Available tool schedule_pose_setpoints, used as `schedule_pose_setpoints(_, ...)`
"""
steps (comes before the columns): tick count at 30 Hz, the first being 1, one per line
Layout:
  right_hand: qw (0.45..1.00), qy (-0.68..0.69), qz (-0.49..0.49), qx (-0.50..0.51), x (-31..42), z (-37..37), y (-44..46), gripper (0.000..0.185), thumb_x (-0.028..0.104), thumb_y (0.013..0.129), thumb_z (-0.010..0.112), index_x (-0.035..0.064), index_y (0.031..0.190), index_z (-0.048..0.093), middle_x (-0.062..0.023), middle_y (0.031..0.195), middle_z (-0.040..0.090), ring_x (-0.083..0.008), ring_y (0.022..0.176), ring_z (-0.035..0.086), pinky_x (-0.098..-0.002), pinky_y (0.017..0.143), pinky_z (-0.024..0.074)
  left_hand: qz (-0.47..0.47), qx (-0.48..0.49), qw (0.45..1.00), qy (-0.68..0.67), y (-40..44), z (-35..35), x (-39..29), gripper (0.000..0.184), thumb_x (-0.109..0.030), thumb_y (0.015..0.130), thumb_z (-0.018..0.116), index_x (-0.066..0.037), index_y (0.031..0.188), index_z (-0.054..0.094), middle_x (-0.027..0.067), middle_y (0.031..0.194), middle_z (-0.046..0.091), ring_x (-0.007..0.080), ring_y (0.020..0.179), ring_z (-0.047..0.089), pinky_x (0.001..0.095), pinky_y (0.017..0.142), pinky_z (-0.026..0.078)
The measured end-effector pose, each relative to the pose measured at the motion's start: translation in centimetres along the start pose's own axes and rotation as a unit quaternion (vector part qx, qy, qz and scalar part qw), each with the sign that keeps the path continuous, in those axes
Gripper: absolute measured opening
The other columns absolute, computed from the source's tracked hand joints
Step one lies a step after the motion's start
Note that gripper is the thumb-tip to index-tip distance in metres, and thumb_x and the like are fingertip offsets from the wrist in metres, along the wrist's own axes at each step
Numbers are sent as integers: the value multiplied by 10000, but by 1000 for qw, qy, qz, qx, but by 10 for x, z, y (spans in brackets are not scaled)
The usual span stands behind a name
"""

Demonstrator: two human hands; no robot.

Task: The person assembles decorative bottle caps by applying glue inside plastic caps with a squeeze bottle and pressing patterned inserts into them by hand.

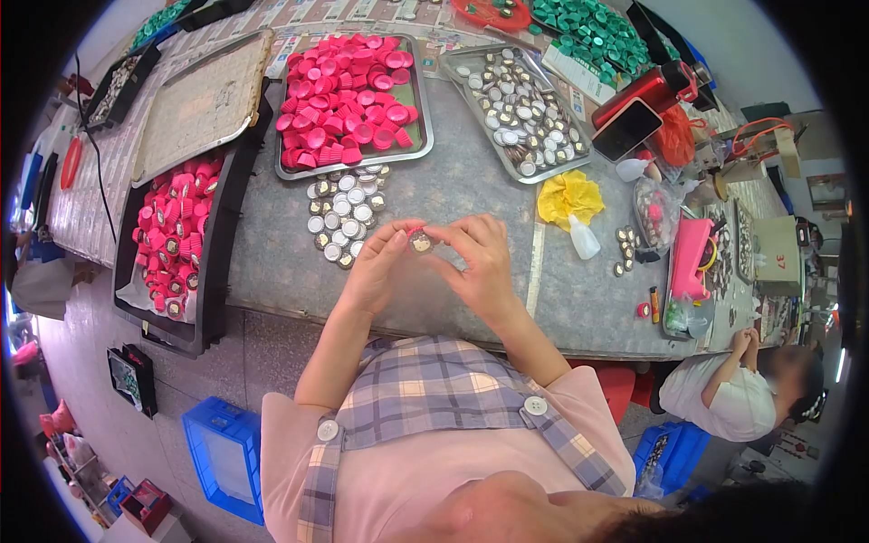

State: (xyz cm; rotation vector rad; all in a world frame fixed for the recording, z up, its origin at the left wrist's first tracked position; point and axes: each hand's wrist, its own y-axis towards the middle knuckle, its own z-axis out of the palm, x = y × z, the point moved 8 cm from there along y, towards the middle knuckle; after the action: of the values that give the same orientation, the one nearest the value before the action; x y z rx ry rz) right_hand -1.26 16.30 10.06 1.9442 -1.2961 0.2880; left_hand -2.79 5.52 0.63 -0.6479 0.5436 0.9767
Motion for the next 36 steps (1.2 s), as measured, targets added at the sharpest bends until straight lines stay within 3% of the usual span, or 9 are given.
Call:
schedule_pose_setpoints(8, 998, -45, -30, -24, 5, -3, -2, 272, 215, 618, 689, 107, 858, 619, 17, 745, 514, -164, 737, 462, -327, 690, 318, 23, 5, 995, 102, 2, -7, 1, 329, -249, 877, 454, -20, 1106, 511, 52, 922, 593, 99, 781, 568, 244, 680, 482)
schedule_pose_setpoints(11, 997, -57, -39, -28, 6, -2, -3, 266, 216, 617, 687, 109, 852, 625, 26, 737, 519, -156, 729, 468, -323, 689, 319, 33, -14, 985, 166, 0, -1, -5, 315, -202, 862, 496, -51, 1137, 519, -43, 757, 554, 20, 712, 490, 165, 643, 396)
schedule_pose_setpoints(14, 994, -82, -60, -36, 7, -2, -4, 265, 218, 618, 683, 112, 854, 628, 33, 734, 521, -151, 728, 471, -315, 685, 321, 47, 4, 973, 224, -2, 7, -10, 309, -146, 853, 496, -46, 1144, 512, -31, 804, 572, 22, 746, 493, 171, 671, 400)
schedule_pose_setpoints(16, 991, -97, -76, -45, 8, -2, -5, 267, 221, 617, 682, 113, 856, 630, 38, 734, 522, -149, 728, 473, -311, 681, 322, 32, 17, 966, 255, 0, 5, -8, 377, -202, 830, 538, -9, 1150, 488, 91, 1014, 581, 115, 837, 556, 237, 722, 460)
schedule_pose_setpoints(22, 993, 115, 35, 11, -24, 15, -9, 325, 140, 667, 665, 100, 984, 604, -22, 760, 530, -171, 762, 491, -303, 709, 373, 64, 21, 979, 194, 0, 5, -6, 362, -165, 829, 535, -11, 1153, 485, 98, 1016, 581, 126, 865, 554, 251, 740, 453)
schedule_pose_setpoints(25, 913, 361, 190, 5, -50, 33, -17, 377, 99, 730, 624, 59, 1093, 530, -42, 842, 560, -153, 825, 519, -273, 749, 407, 70, 32, 978, 193, 0, 11, -7, 360, -153, 832, 528, -8, 1158, 478, 90, 1009, 582, 128, 875, 551, 251, 749, 447)
schedule_pose_setpoints(27, 736, 586, 319, 112, -51, 64, -31, 386, 95, 776, 591, 9, 1133, 473, -47, 929, 572, -125, 860, 533, -248, 766, 424, 59, 29, 977, 201, 1, 10, -5, 331, -118, 832, 508, -21, 1148, 492, 64, 1010, 578, 102, 875, 538, 232, 754, 433)
schedule_pose_setpoints(34, 756, 567, 307, 113, -73, 74, -36, 302, 73, 798, 560, -20, 1080, 502, -60, 947, 580, -119, 819, 556, -242, 740, 451, 39, 13, 974, 221, 12, 11, 6, 288, -95, 832, 484, -20, 1109, 516, 41, 967, 577, 82, 850, 530, 221, 735, 433)
schedule_pose_setpoints(36, 709, 590, 372, 105, -84, 79, -44, 288, 61, 788, 567, 18, 1071, 531, -29, 930, 585, -93, 822, 550, -213, 723, 443, 18, 11, 969, 244, 17, 13, 11, 294, -89, 843, 473, -7, 1124, 497, 50, 971, 578, 88, 839, 531, 220, 731, 434)
